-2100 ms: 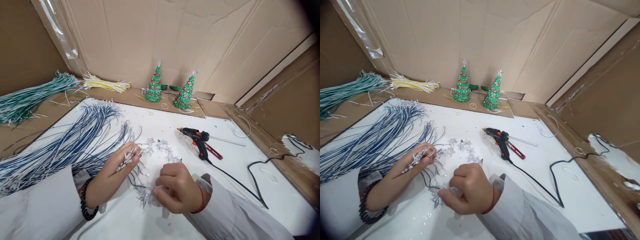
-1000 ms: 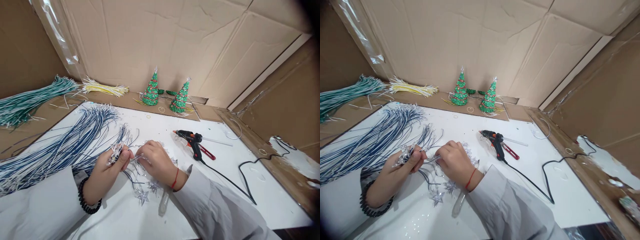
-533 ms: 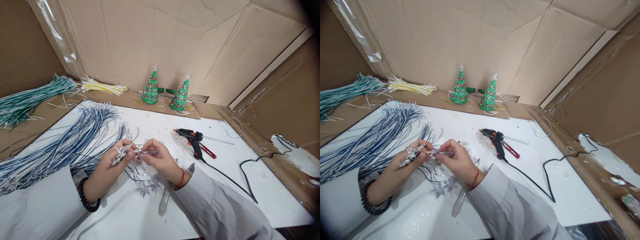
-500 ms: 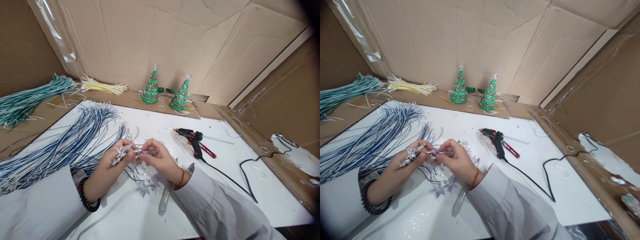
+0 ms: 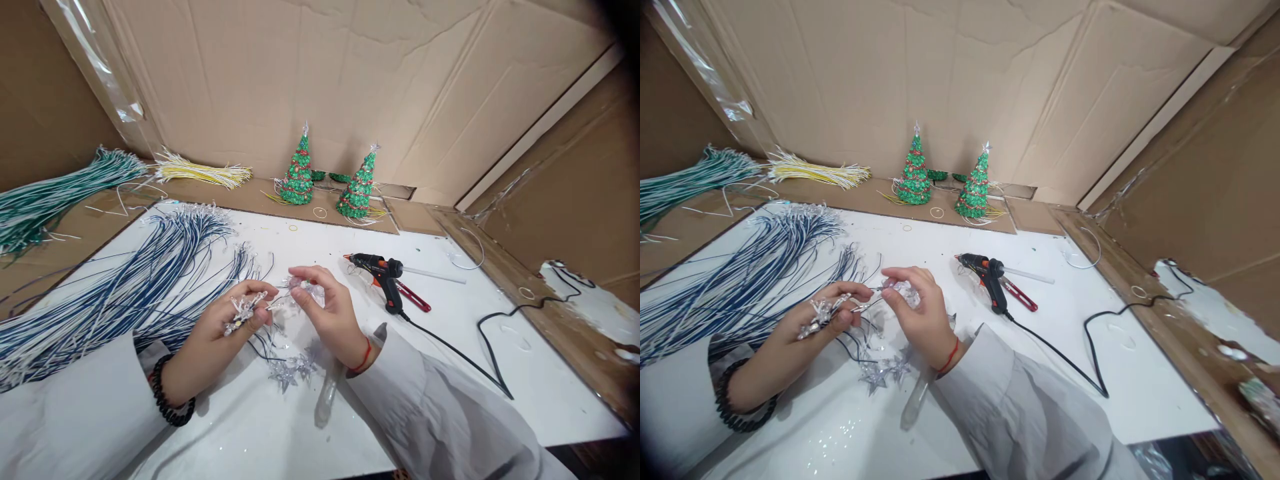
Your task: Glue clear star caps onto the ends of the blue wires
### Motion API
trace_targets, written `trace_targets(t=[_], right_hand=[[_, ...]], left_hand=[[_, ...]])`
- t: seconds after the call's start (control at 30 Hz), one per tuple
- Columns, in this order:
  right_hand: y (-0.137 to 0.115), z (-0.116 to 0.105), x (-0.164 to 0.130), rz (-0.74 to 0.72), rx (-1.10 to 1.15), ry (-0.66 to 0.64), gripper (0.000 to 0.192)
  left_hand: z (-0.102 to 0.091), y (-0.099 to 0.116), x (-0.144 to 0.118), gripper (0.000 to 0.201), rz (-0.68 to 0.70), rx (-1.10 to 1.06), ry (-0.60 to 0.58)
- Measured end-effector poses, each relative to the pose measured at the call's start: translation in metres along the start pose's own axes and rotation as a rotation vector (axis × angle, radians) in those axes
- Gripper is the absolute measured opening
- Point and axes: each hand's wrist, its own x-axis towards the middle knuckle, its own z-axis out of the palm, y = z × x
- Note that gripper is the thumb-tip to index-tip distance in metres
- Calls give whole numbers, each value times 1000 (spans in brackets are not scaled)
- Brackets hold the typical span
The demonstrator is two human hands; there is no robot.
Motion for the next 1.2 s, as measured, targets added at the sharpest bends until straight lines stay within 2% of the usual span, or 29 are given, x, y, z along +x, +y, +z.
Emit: trace_targets(t=[0.07, 0.13, 0.3, 0.4, 0.43, 0.53, 0.63, 0.73, 0.8, 0.87, 0.93, 1.07, 1.13, 1.2], right_hand=[[-8, 0, -4, -79, -92, -43, 14], [-13, 2, -7, -70, -113, -58, 13], [-15, 4, -9, -39, -146, -71, 10], [-19, -8, -12, 31, -180, -141, 25], [-21, -15, -15, 70, -202, -165, 28], [-29, -45, -32, 196, -402, -167, 16], [-33, -84, -52, 335, -750, -99, 41], [-29, -121, -61, 429, -1018, 80, 44], [-22, -140, -58, 439, -1128, 196, 43], [-13, -151, -49, 429, -1134, 217, 51], [-3, -155, -37, 440, -1034, 138, 57], [13, -147, -18, 498, -841, -71, 47], [17, -142, -11, 503, -806, -104, 44], [18, -137, -5, 466, -782, -84, 42]], left_hand=[[-1, -1, 0, 26, 63, 23, -43], [-2, -3, 0, 26, 102, 31, -60], [-2, -5, 0, 25, 94, 16, -52], [-2, -5, 0, 21, 71, 7, 12], [-1, -5, 0, 21, 57, 3, 31], [0, -5, 0, 25, 4, -36, 52], [2, -7, -2, 27, -28, -90, 50], [3, -6, -2, 29, -17, -108, 34], [4, -5, -2, 30, -13, -108, 34], [4, -4, -2, 31, -8, -125, 45], [4, -4, -2, 32, 1, -164, 48], [4, -6, -1, 33, 19, -197, 31], [4, -6, -1, 32, 29, -183, 24], [4, -6, -1, 30, 37, -173, 20]])
